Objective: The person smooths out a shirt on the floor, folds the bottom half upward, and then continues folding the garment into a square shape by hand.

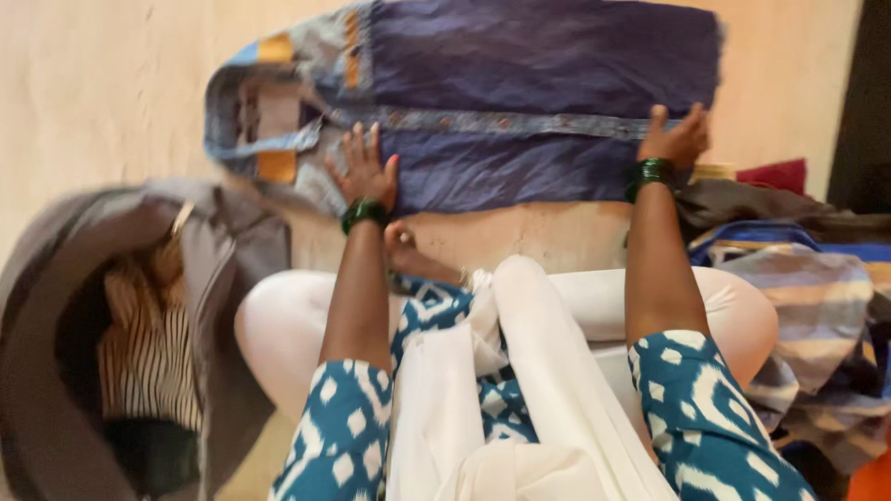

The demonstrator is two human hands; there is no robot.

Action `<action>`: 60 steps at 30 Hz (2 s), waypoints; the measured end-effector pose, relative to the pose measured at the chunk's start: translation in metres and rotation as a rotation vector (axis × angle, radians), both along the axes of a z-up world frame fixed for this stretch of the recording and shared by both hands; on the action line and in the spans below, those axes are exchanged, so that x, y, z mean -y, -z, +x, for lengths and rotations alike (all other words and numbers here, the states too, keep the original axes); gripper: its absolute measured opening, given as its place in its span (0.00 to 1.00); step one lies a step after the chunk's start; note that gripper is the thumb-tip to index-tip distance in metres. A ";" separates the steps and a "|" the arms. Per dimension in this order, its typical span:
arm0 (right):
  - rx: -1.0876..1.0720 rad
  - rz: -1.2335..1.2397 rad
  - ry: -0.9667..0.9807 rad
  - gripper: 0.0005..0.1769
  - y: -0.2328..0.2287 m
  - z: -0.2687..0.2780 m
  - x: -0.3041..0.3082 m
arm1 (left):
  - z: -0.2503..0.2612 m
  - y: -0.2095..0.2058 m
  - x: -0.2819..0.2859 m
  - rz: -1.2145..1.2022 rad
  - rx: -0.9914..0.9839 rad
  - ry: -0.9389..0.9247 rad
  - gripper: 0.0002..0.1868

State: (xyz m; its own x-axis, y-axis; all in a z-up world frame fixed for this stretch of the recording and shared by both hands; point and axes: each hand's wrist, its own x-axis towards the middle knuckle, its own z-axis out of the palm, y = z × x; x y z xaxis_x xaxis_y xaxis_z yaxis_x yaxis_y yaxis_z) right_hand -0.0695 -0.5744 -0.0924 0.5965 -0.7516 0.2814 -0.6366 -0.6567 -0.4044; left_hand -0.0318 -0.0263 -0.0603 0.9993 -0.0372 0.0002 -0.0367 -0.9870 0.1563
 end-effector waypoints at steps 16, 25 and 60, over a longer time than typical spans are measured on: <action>-0.538 0.344 0.279 0.77 -0.078 0.062 -0.057 | 0.027 -0.041 0.000 -0.117 0.011 0.098 0.39; -0.413 0.140 0.069 0.67 -0.033 0.029 -0.084 | 0.035 -0.031 -0.010 -0.079 -0.011 0.125 0.38; 0.042 0.264 -0.013 0.55 -0.070 0.013 -0.186 | 0.232 -0.062 0.424 -0.079 -0.235 0.765 0.41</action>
State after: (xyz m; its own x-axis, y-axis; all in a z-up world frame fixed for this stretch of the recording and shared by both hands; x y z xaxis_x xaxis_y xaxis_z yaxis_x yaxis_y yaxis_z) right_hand -0.0562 -0.3889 -0.0226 0.5983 -0.7949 0.1012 -0.6081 -0.5327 -0.5886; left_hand 0.2000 -0.4507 0.0022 0.6712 -0.7201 -0.1760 -0.6555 -0.6874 0.3127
